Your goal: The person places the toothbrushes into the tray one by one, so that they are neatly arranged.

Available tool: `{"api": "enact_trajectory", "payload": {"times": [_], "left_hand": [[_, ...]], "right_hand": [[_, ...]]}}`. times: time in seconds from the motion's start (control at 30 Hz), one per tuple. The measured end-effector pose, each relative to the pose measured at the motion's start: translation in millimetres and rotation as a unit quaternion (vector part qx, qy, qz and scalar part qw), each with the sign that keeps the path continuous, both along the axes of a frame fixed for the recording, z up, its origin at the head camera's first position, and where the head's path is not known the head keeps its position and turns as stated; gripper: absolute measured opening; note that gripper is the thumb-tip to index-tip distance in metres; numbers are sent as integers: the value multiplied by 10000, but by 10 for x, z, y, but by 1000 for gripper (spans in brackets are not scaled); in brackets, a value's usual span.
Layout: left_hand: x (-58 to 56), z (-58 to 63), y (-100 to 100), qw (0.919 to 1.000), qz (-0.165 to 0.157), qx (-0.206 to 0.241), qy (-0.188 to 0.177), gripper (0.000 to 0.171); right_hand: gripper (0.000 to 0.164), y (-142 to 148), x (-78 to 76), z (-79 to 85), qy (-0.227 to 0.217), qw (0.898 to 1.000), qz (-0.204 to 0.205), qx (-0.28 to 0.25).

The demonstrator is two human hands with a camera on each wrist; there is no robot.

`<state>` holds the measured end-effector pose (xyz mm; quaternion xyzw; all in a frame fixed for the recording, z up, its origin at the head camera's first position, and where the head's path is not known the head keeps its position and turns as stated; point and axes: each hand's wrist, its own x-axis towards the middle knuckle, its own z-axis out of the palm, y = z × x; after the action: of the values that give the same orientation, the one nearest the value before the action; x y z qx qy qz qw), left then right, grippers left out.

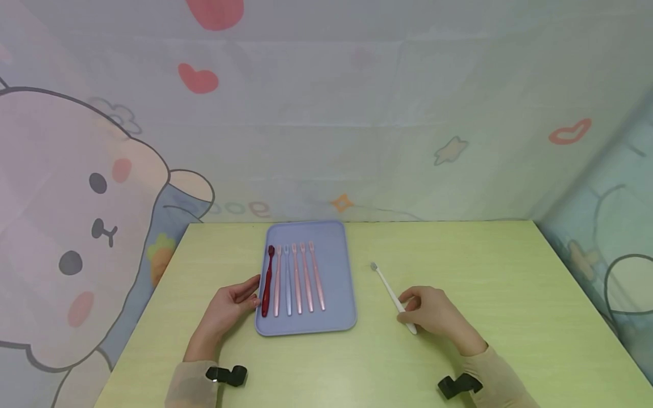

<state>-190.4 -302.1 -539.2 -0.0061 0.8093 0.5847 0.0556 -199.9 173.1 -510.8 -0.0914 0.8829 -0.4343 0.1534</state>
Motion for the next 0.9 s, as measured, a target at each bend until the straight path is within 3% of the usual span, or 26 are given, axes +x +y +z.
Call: {"api": "enact_trajectory", "payload": {"times": [0.53, 0.9], "left_hand": [[-13, 1, -9, 10000, 29, -2, 4, 60], [-19, -23, -14, 10000, -45, 77, 15, 59]], "right_hand": [[36, -5, -51, -23, -478, 9978, -196, -425], [42, 29, -52, -14, -904, 9897, 229, -1088]]}}
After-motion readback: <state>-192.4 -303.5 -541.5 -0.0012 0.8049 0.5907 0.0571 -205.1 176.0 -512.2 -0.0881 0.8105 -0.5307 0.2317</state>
